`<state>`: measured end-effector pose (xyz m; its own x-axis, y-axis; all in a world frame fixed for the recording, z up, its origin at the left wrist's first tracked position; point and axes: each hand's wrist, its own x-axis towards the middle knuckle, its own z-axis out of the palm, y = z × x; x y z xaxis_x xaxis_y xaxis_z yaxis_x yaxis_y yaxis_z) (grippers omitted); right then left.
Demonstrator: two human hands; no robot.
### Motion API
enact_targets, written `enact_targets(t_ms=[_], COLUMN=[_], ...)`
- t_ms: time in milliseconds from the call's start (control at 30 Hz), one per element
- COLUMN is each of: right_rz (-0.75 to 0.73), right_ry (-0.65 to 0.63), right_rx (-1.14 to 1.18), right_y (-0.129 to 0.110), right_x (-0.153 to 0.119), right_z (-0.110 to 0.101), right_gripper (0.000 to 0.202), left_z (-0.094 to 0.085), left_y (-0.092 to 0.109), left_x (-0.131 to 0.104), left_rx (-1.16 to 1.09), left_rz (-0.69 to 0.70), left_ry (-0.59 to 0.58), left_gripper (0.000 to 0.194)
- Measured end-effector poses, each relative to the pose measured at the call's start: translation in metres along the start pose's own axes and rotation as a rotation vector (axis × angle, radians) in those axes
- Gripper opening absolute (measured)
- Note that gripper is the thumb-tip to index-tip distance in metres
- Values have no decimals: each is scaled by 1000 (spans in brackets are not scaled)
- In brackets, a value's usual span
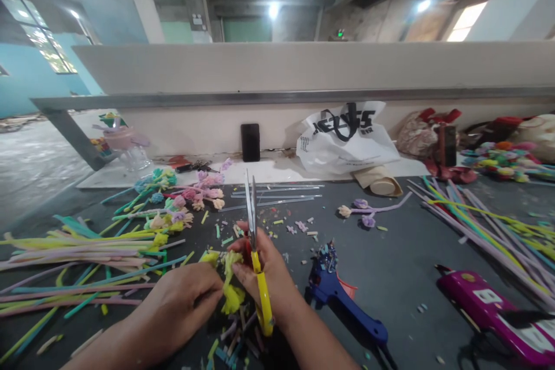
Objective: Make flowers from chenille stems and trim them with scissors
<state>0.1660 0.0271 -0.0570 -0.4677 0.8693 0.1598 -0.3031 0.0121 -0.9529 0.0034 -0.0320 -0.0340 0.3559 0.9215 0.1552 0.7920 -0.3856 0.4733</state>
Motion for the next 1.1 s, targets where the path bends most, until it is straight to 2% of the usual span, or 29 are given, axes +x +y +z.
enact_targets(t_ms=[67, 167, 267, 367, 433, 500, 633, 767, 867, 1000, 1100], right_rz=[-19, -55, -101, -109, -95, -72, -36, -26, -13, -7, 7], right_ry=[0, 22, 58, 92, 123, 143, 131, 87, 76, 65, 84], right_rx=[11, 17, 22, 84, 122, 133, 128, 112, 92, 78, 87], right_y=[-1, -4, -9, -12, -13, -15, -15, -11, -11, -14, -14], right_x=[0, 1, 2, 2, 2, 1, -1, -2, -2, -3, -3], right_z=[-1, -5, -10, -11, -9, -4, 1, -3, -5, -3, 0], right_gripper=[54, 56, 57, 54, 53, 53, 51, 50, 50, 51, 51], left_z=[0, -6, -16, -23, -24, -21, -11, -1, 7, 13, 11], left_y=[0, 0, -3, -9, -14, -19, -26, -28, -28, -26, -21], left_x=[1, 4, 7, 7, 7, 7, 8, 9, 7, 5, 7], left_rx=[-71, -298, -713, -1208, -1459, -1619, -1736, -1734, -1698, -1639, -1634], left_rz=[6, -54, -223, -419, -458, -460, -472, -516, -560, -502, -455], left_ry=[19, 83, 83, 91, 112, 115, 61, 50, -21, -135, -151], left_gripper=[19, 11, 2, 15, 19, 20, 17, 15, 17, 16, 15])
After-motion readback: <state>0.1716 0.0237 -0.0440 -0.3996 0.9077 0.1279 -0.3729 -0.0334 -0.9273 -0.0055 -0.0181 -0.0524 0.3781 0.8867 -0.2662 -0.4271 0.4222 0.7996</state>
